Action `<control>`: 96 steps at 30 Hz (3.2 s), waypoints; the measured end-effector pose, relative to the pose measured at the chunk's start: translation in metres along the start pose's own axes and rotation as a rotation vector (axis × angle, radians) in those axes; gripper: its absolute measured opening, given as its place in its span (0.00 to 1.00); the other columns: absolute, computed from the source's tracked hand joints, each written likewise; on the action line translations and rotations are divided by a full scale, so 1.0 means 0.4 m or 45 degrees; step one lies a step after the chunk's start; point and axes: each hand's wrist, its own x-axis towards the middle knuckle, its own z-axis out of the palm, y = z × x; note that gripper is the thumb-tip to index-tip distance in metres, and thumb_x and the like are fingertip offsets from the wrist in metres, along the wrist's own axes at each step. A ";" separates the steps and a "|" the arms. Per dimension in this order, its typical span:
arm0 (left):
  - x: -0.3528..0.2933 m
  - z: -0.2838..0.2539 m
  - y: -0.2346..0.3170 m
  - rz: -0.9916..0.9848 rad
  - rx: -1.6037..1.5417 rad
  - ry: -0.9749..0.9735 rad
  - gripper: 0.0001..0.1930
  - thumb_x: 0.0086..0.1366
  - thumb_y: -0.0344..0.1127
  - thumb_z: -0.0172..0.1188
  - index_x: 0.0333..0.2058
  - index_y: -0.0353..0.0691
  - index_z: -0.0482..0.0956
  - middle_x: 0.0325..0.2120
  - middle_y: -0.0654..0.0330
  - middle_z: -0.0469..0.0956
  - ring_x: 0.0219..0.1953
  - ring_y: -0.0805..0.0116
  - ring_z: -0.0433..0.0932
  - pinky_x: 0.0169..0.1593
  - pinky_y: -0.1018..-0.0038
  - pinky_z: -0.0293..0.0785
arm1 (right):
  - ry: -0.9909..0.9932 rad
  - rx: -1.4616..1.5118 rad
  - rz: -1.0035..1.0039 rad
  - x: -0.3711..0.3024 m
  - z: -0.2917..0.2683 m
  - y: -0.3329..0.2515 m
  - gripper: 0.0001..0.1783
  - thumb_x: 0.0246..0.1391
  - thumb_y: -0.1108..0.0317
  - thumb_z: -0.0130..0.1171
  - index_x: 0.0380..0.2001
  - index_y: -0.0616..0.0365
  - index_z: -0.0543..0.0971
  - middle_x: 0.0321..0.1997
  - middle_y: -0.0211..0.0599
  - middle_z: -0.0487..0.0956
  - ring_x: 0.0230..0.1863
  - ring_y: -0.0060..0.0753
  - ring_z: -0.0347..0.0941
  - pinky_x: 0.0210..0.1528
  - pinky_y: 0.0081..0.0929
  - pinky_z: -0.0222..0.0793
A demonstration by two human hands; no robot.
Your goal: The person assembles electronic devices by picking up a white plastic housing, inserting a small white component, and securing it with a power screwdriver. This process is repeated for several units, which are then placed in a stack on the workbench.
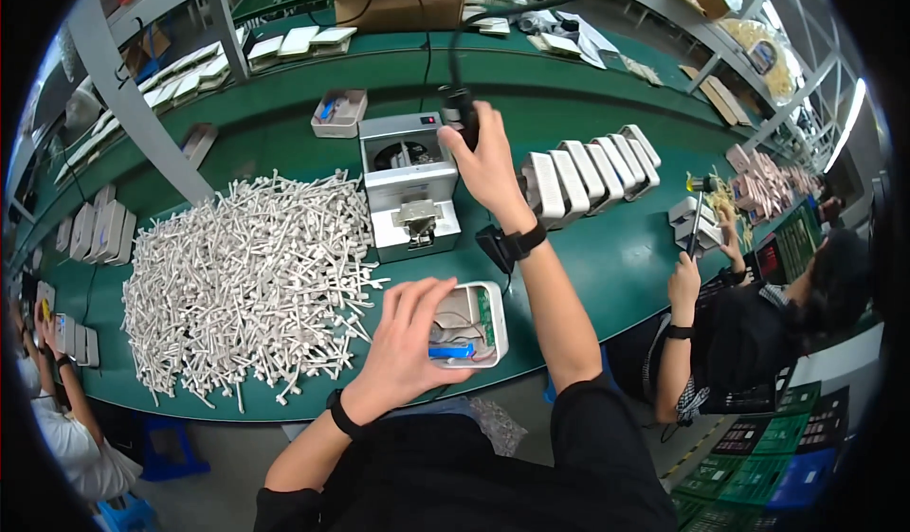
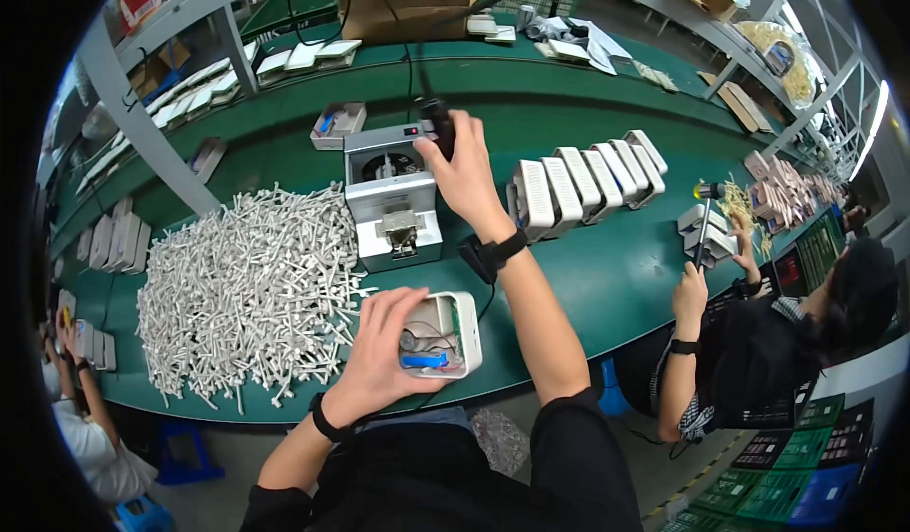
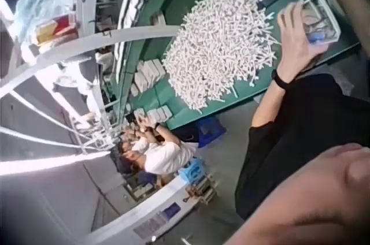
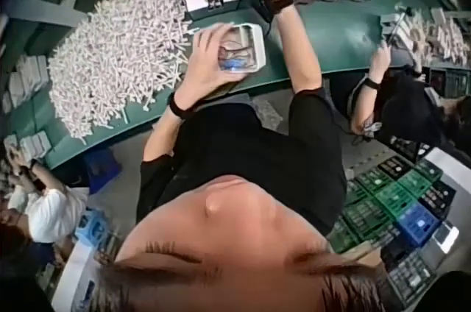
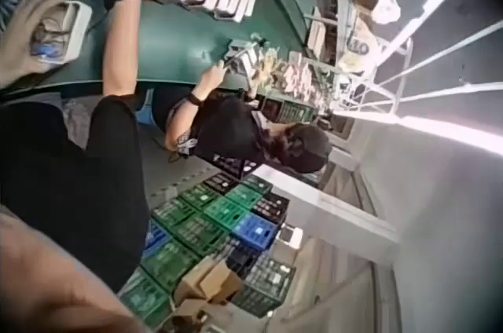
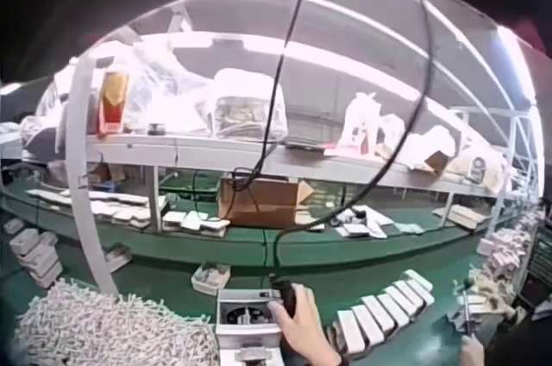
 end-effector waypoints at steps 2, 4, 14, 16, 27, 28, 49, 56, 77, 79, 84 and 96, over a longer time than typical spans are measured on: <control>0.001 0.012 0.006 -0.250 -0.527 0.107 0.48 0.50 0.43 0.81 0.66 0.37 0.65 0.56 0.51 0.71 0.57 0.52 0.74 0.62 0.59 0.72 | -0.112 -0.046 -0.077 -0.033 0.029 0.021 0.26 0.70 0.63 0.60 0.65 0.61 0.69 0.54 0.46 0.78 0.52 0.36 0.78 0.51 0.29 0.75; 0.004 0.018 -0.004 -0.427 -0.895 0.171 0.48 0.50 0.43 0.81 0.66 0.38 0.64 0.57 0.50 0.70 0.58 0.52 0.73 0.64 0.58 0.71 | -0.156 -0.055 -0.040 -0.073 -0.001 -0.002 0.27 0.70 0.63 0.60 0.66 0.62 0.69 0.56 0.48 0.78 0.56 0.36 0.76 0.54 0.29 0.74; 0.088 0.018 0.005 0.489 0.302 -0.047 0.50 0.50 0.40 0.79 0.69 0.40 0.62 0.62 0.48 0.67 0.68 0.49 0.65 0.73 0.46 0.60 | -0.953 0.197 0.586 -0.281 -0.376 -0.265 0.27 0.60 0.71 0.70 0.60 0.69 0.76 0.37 0.32 0.83 0.37 0.19 0.81 0.36 0.20 0.77; 0.115 0.039 0.010 0.544 0.329 -0.036 0.51 0.49 0.40 0.79 0.70 0.42 0.61 0.63 0.47 0.65 0.70 0.46 0.62 0.74 0.43 0.58 | -0.880 0.213 0.735 -0.294 -0.411 -0.280 0.27 0.58 0.72 0.71 0.58 0.69 0.76 0.37 0.33 0.83 0.35 0.21 0.81 0.34 0.20 0.77; 0.049 0.076 0.061 0.236 0.031 -0.066 0.43 0.58 0.35 0.72 0.71 0.43 0.62 0.68 0.41 0.60 0.71 0.33 0.57 0.73 0.41 0.58 | 0.199 -0.304 0.663 -0.343 -0.256 -0.087 0.19 0.53 0.72 0.75 0.41 0.69 0.75 0.35 0.43 0.84 0.28 0.28 0.84 0.26 0.30 0.77; 0.020 0.079 0.066 0.210 0.007 -0.162 0.40 0.59 0.35 0.72 0.70 0.42 0.64 0.68 0.41 0.60 0.71 0.34 0.57 0.72 0.43 0.60 | 0.150 -0.442 0.484 -0.336 -0.247 -0.068 0.20 0.53 0.70 0.75 0.42 0.68 0.75 0.35 0.48 0.83 0.28 0.37 0.84 0.29 0.35 0.77; -0.076 -0.368 0.059 0.062 -0.078 -0.436 0.28 0.58 0.32 0.71 0.58 0.40 0.78 0.58 0.49 0.75 0.61 0.46 0.74 0.64 0.58 0.72 | 0.201 -1.040 0.420 -0.183 -0.278 0.178 0.23 0.54 0.60 0.74 0.39 0.64 0.72 0.31 0.59 0.82 0.34 0.64 0.81 0.37 0.52 0.76; 0.216 -0.506 -0.295 -0.119 0.203 0.265 0.20 0.65 0.24 0.59 0.56 0.34 0.76 0.52 0.53 0.80 0.54 0.62 0.80 0.58 0.67 0.77 | 0.147 -1.124 0.350 -0.157 -0.389 0.296 0.23 0.54 0.59 0.73 0.42 0.63 0.75 0.31 0.62 0.81 0.36 0.69 0.80 0.37 0.55 0.74; 0.761 -0.112 -0.758 -0.570 0.646 0.126 0.57 0.54 0.68 0.68 0.69 0.29 0.57 0.57 0.33 0.75 0.59 0.35 0.75 0.63 0.51 0.73 | 0.117 -1.331 0.445 -0.095 -0.532 0.423 0.24 0.59 0.51 0.68 0.40 0.64 0.75 0.31 0.60 0.82 0.37 0.65 0.81 0.38 0.56 0.74; 0.760 -0.161 -0.769 -0.552 0.428 0.248 0.54 0.54 0.72 0.67 0.63 0.28 0.69 0.50 0.37 0.82 0.54 0.41 0.82 0.58 0.52 0.78 | 0.060 -1.448 0.483 -0.100 -0.541 0.458 0.27 0.61 0.49 0.67 0.43 0.65 0.75 0.33 0.61 0.82 0.38 0.65 0.81 0.39 0.56 0.75; 0.606 -0.401 -0.628 -0.593 -0.559 0.440 0.41 0.64 0.58 0.64 0.61 0.25 0.69 0.56 0.47 0.77 0.57 0.55 0.78 0.61 0.63 0.73 | 0.187 -1.057 0.058 -0.115 -0.405 0.117 0.16 0.66 0.65 0.64 0.50 0.66 0.81 0.36 0.48 0.84 0.32 0.43 0.80 0.36 0.37 0.77; -0.085 -0.452 -0.114 -0.396 -2.082 0.505 0.33 0.71 0.52 0.58 0.68 0.40 0.68 0.59 0.56 0.78 0.58 0.62 0.80 0.63 0.59 0.74 | -1.085 -0.431 -0.137 -0.363 0.142 -0.228 0.08 0.62 0.69 0.64 0.41 0.60 0.77 0.36 0.51 0.81 0.33 0.59 0.80 0.33 0.50 0.76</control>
